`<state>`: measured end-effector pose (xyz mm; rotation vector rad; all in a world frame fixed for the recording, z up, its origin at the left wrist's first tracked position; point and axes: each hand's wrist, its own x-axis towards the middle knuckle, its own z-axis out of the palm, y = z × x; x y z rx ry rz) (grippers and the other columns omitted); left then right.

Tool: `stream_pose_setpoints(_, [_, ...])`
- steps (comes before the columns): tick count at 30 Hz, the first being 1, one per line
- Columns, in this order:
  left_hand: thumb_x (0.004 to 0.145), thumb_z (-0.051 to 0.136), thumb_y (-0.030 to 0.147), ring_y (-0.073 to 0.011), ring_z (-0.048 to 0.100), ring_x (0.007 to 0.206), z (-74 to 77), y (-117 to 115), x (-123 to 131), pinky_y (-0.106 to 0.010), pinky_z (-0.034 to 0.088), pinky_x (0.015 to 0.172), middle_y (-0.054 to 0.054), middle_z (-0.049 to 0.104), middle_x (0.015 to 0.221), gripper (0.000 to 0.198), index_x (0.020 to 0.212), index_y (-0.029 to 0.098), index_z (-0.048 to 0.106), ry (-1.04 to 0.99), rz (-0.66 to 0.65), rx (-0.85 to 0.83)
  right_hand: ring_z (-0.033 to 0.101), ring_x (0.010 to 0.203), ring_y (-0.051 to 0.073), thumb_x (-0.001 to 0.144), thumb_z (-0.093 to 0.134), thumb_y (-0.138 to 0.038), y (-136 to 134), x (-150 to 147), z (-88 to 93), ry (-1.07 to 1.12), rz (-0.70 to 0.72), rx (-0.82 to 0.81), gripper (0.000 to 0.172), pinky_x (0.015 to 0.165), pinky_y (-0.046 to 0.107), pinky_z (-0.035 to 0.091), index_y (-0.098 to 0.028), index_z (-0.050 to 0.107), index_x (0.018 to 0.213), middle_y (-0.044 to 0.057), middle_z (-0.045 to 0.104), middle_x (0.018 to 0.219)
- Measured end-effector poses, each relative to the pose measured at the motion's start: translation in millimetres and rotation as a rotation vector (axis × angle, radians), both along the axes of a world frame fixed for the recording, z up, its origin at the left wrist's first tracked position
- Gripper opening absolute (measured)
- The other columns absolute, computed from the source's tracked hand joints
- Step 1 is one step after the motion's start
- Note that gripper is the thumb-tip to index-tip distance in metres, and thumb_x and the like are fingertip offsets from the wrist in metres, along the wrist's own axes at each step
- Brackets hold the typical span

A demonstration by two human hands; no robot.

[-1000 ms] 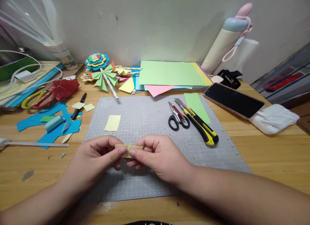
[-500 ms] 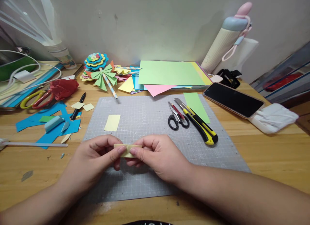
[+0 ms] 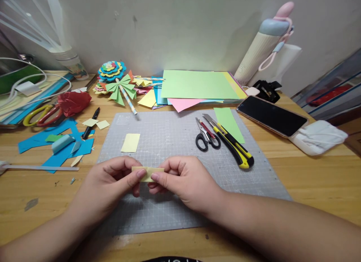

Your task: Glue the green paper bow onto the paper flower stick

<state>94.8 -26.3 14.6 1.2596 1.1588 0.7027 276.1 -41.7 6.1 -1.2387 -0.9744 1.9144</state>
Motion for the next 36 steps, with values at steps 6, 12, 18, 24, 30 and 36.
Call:
stream_pose_setpoints(6, [0.074,0.065,0.031,-0.0092,0.052,0.048,0.4,0.4,-0.5,-0.02,0.041,0.048,0.003,0.057,0.05,0.02,0.062,0.017,0.059,-0.002,0.006,0.008,0.07,0.069,0.015,0.071,0.075,-0.039,0.5,0.7,-2.2,-0.006,0.002,0.014,0.028,0.069,0.028,0.054,-0.015,0.061,0.07,0.004,0.073,0.069])
stream_pose_setpoints(12, [0.073,0.066,0.032,-0.0091,0.052,0.047,1.3,0.5,-0.7,-0.02,0.04,0.047,0.003,0.057,0.049,0.022,0.061,0.017,0.057,0.007,0.01,-0.012,0.07,0.069,0.014,0.071,0.075,-0.039,-0.4,1.0,-2.4,0.003,0.01,0.014,0.028,0.069,0.027,0.054,-0.015,0.061,0.069,0.004,0.073,0.07])
stream_pose_setpoints(18, [0.074,0.065,0.033,-0.0097,0.051,0.047,0.8,0.0,-0.7,-0.021,0.04,0.047,0.003,0.055,0.049,0.022,0.061,0.017,0.056,0.024,0.006,0.008,0.07,0.069,0.014,0.072,0.074,-0.041,0.1,0.5,-0.3,-0.01,0.014,0.023,0.029,0.069,0.028,0.054,-0.015,0.061,0.069,0.004,0.073,0.07])
stream_pose_setpoints(24, [0.079,0.061,0.035,-0.0111,0.05,0.053,-2.4,-2.5,-3.0,-0.022,0.038,0.051,0.002,0.055,0.055,0.024,0.063,0.018,0.055,0.093,-0.024,0.131,0.069,0.068,0.014,0.074,0.072,-0.041,-0.6,0.5,0.8,-0.04,0.021,0.069,0.028,0.068,0.028,0.054,-0.016,0.06,0.069,0.004,0.072,0.07])
stream_pose_setpoints(30, [0.079,0.056,0.031,-0.0118,0.047,0.058,0.1,-1.4,-2.1,-0.024,0.037,0.055,0.002,0.052,0.059,0.021,0.063,0.018,0.051,0.111,-0.176,0.106,0.065,0.062,0.012,0.077,0.069,-0.038,0.2,0.9,2.5,-0.053,0.02,0.124,0.025,0.063,0.025,0.052,-0.016,0.059,0.071,0.001,0.067,0.066])
stream_pose_setpoints(36, [0.082,0.053,0.031,-0.012,0.046,0.059,0.5,-1.0,-0.9,-0.023,0.036,0.055,0.003,0.05,0.061,0.017,0.07,0.018,0.052,0.111,-0.269,0.051,0.062,0.058,0.011,0.074,0.071,-0.036,-1.2,-0.3,3.5,-0.06,0.106,0.092,0.026,0.059,0.024,0.049,-0.016,0.055,0.067,0.002,0.067,0.064])
